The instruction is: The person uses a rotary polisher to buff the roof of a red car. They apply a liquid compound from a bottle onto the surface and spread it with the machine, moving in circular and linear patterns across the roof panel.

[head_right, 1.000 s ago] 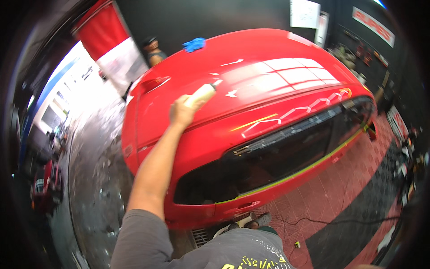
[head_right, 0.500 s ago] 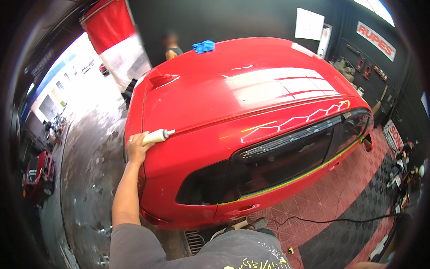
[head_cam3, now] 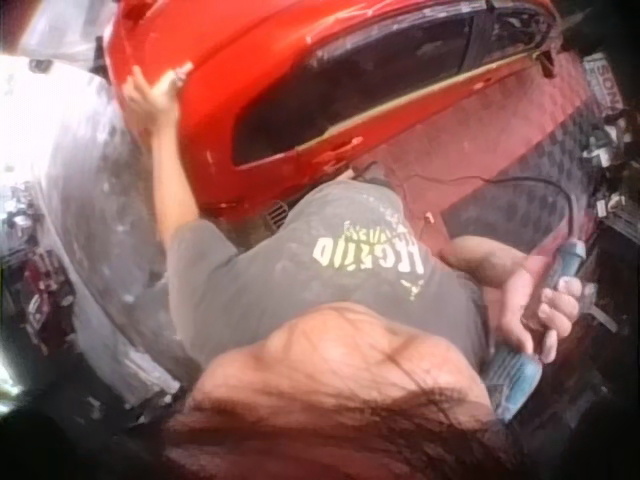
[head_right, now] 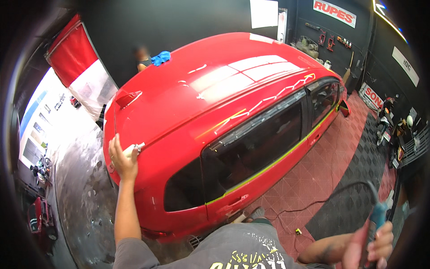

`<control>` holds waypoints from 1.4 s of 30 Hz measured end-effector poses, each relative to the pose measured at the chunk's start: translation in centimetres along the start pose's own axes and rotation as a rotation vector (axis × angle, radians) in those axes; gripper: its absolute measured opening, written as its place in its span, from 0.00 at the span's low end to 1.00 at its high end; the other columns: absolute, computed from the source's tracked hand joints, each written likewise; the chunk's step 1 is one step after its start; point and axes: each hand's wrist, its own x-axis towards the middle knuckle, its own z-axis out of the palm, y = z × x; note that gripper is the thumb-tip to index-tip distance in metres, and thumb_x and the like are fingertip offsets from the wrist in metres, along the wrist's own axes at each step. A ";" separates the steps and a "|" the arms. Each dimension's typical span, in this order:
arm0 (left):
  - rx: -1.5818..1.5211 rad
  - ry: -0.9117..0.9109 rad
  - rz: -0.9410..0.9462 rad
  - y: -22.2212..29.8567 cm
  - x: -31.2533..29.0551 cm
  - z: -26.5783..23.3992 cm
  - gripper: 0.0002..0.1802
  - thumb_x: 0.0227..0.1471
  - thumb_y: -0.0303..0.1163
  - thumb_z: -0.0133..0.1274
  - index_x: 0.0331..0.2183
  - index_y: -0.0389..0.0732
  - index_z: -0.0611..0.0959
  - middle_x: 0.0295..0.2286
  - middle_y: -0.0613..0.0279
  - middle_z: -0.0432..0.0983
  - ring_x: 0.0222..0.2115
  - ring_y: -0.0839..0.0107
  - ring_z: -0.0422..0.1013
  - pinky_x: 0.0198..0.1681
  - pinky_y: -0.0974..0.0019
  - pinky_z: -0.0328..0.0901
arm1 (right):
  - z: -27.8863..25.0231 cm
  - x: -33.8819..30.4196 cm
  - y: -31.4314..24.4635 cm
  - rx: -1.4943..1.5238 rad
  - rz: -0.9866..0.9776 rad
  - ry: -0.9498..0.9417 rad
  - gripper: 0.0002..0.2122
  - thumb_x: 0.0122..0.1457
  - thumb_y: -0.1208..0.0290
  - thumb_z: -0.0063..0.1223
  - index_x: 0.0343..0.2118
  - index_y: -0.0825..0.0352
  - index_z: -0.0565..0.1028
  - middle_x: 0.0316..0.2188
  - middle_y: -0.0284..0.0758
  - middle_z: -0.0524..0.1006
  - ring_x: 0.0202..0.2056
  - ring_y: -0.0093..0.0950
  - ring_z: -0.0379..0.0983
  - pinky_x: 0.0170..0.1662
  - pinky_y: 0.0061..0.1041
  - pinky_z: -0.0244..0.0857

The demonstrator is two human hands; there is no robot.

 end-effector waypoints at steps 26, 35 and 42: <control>-2.544 -0.803 -0.048 43.9 3.2 -17.9 0.48 0.50 0.39 0.74 0.65 0.33 0.69 0.52 0.47 0.78 0.52 0.51 0.79 0.55 0.50 0.76 | 6.3 1.7 -5.1 -0.151 1.378 -0.704 0.17 0.52 0.77 0.67 0.46 0.69 0.80 0.33 0.32 0.82 0.34 0.25 0.79 0.40 0.28 0.73; -2.802 -0.042 0.069 33.7 2.7 -17.4 0.54 0.58 0.55 0.66 0.69 0.32 0.58 0.58 0.44 0.67 0.58 0.50 0.71 0.62 0.41 0.70 | 5.4 -15.7 -8.7 0.417 1.172 -0.798 0.39 0.58 0.62 0.72 0.67 0.64 0.60 0.59 0.45 0.72 0.55 0.36 0.78 0.56 0.40 0.73; -2.533 0.212 0.201 22.4 3.5 -18.9 0.59 0.56 0.47 0.67 0.72 0.30 0.51 0.57 0.47 0.59 0.62 0.54 0.62 0.70 0.45 0.60 | -11.8 -11.9 -1.9 0.032 1.258 -0.429 0.85 0.29 0.24 0.79 0.80 0.60 0.29 0.71 0.47 0.64 0.64 0.44 0.73 0.59 0.44 0.72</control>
